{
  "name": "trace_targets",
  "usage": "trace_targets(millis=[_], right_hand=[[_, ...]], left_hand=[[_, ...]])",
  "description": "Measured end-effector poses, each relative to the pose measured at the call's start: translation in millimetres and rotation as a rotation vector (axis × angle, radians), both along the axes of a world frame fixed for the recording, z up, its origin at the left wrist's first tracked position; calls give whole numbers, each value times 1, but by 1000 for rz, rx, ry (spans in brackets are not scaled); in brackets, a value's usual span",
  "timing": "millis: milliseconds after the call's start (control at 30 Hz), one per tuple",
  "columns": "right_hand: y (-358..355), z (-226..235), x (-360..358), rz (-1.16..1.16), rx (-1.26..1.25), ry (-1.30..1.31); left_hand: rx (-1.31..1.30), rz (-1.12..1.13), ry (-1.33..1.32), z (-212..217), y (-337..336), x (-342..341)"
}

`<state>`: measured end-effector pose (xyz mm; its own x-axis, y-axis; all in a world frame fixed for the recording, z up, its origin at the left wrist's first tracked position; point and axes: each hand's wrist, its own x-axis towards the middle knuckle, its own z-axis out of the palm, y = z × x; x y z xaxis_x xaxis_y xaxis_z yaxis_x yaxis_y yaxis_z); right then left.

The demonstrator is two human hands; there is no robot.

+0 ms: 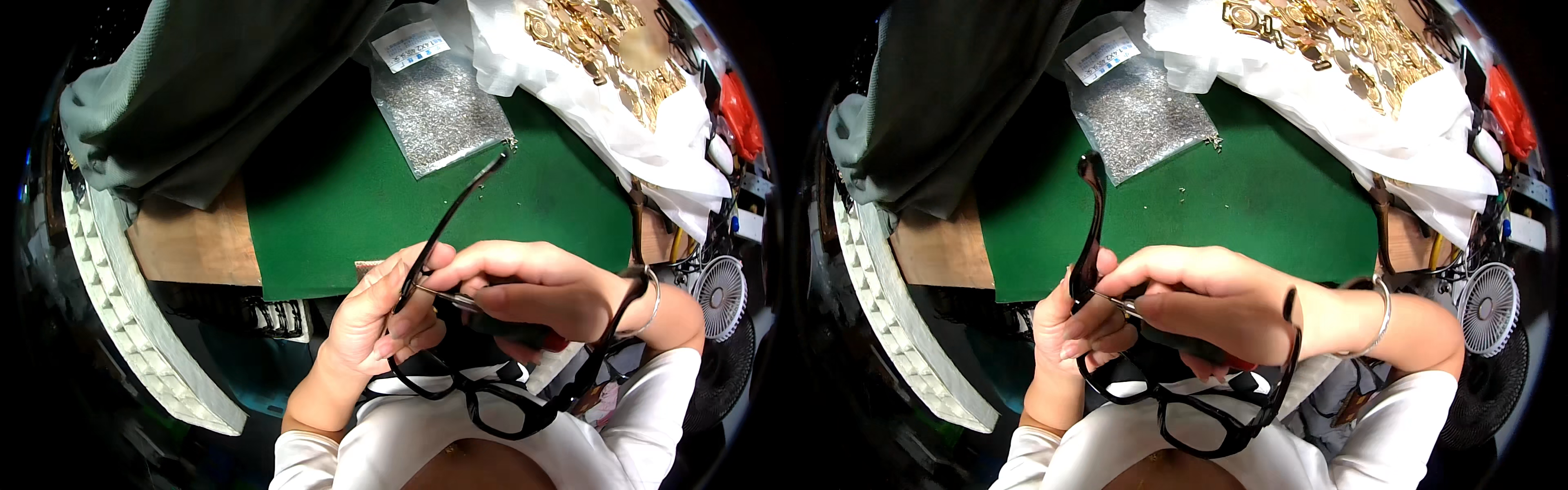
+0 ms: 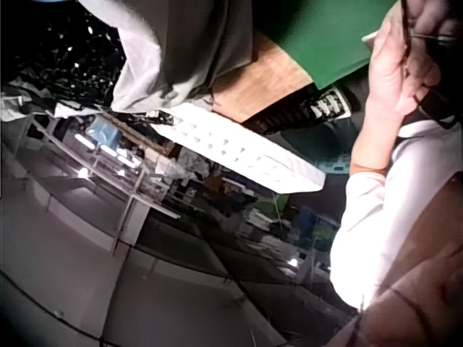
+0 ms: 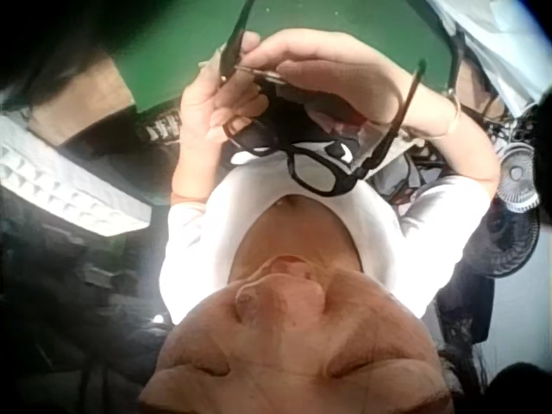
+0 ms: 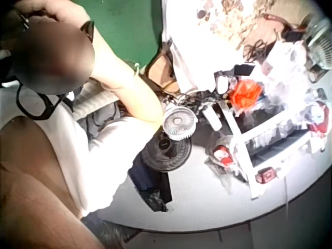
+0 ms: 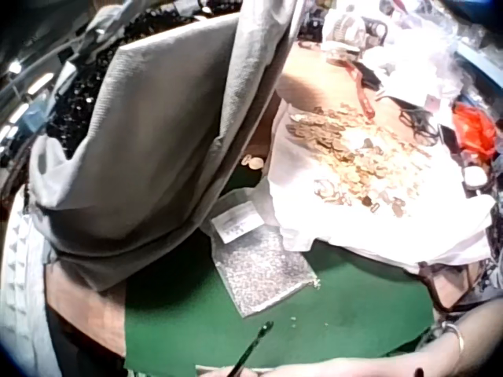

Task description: The person repeatedly picks up black-framed glasses and uses a small screwdriver to tighten screws on the temples. They retrieve gold-colored decorative end pieces from a white cloth and attach them to the temple tips. Finished glasses are placed into a white tray with multiple compartments.

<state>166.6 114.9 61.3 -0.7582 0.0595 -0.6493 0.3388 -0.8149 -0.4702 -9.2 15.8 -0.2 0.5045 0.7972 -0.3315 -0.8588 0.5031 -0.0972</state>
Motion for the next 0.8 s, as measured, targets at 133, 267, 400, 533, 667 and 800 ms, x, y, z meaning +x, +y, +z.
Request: trace_targets(millis=[133, 267, 400, 533, 667, 800], right_hand=[[-5, -6, 0, -35, -39, 10], [-9, -7, 5, -70, -14, 21], [-8, -7, 1, -76, -107, 4], [-13, -6, 4, -183, -281, -43], [-13, -6, 6, -175, -280, -70], [-19, -6, 4, -232, -283, -43]], left_hand=[[-13, 15, 17, 0, 0, 3], [-51, -1, 21, 1, -1, 5], [17, -10, 29, -2, -1, 5], [25, -53, 145, 1, 3, 6], [-23, -61, 160, 3, 3, 7], [30, -51, 137, -1, 1, 9]])
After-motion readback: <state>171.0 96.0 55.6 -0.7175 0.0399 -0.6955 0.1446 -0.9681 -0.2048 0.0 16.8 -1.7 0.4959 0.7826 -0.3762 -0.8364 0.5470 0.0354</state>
